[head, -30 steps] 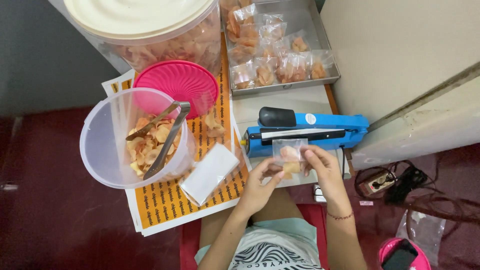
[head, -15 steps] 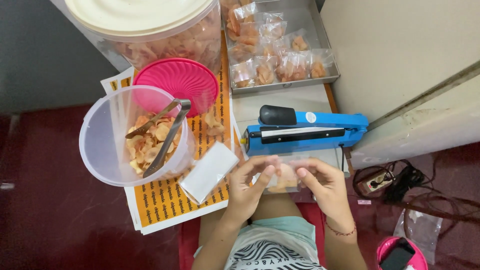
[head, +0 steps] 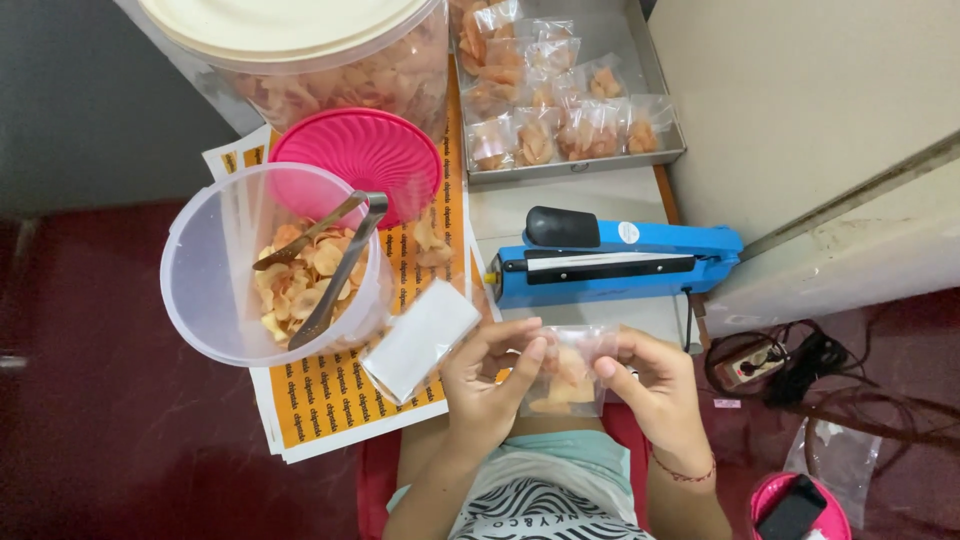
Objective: Filling small plastic bags with chips and sealing them using a manual heat sealer.
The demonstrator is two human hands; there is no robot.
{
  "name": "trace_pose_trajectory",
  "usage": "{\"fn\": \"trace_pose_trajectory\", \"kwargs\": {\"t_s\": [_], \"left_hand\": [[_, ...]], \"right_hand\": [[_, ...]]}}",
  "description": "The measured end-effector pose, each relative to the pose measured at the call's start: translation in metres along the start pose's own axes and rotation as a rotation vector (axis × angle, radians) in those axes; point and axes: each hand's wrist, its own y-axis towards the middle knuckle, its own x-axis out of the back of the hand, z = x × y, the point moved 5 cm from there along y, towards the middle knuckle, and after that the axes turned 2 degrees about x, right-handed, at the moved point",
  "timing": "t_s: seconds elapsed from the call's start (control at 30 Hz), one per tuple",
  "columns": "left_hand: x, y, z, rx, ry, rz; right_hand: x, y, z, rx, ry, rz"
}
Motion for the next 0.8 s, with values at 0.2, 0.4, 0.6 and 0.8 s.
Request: {"fn": "trace_pose_trajectory", "kwargs": {"t_s": [0.2, 0.4, 0.6, 0.8], "left_hand": [[0.002, 0.001, -0.003, 0.046, 0.0, -0.02], [0.003, 0.001, 0.01, 0.109, 0.048, -0.001], [-0.005, -0.003, 0.015, 0.068, 0.106, 0.12], [-0.005, 0.006, -0.001, -0.063, 0.224, 0.211]], "right_hand": [[-0.001, 0.0, 0.001, -0.013, -0.032, 0.005], [-0.003, 0.003, 0.002, -0.054, -0.062, -0.007], [-0.011, 0.012, 0.017, 0.1, -0.121, -0.002], [-0.013, 0.014, 0.008, 0.082, -0.117, -0.01]]}}
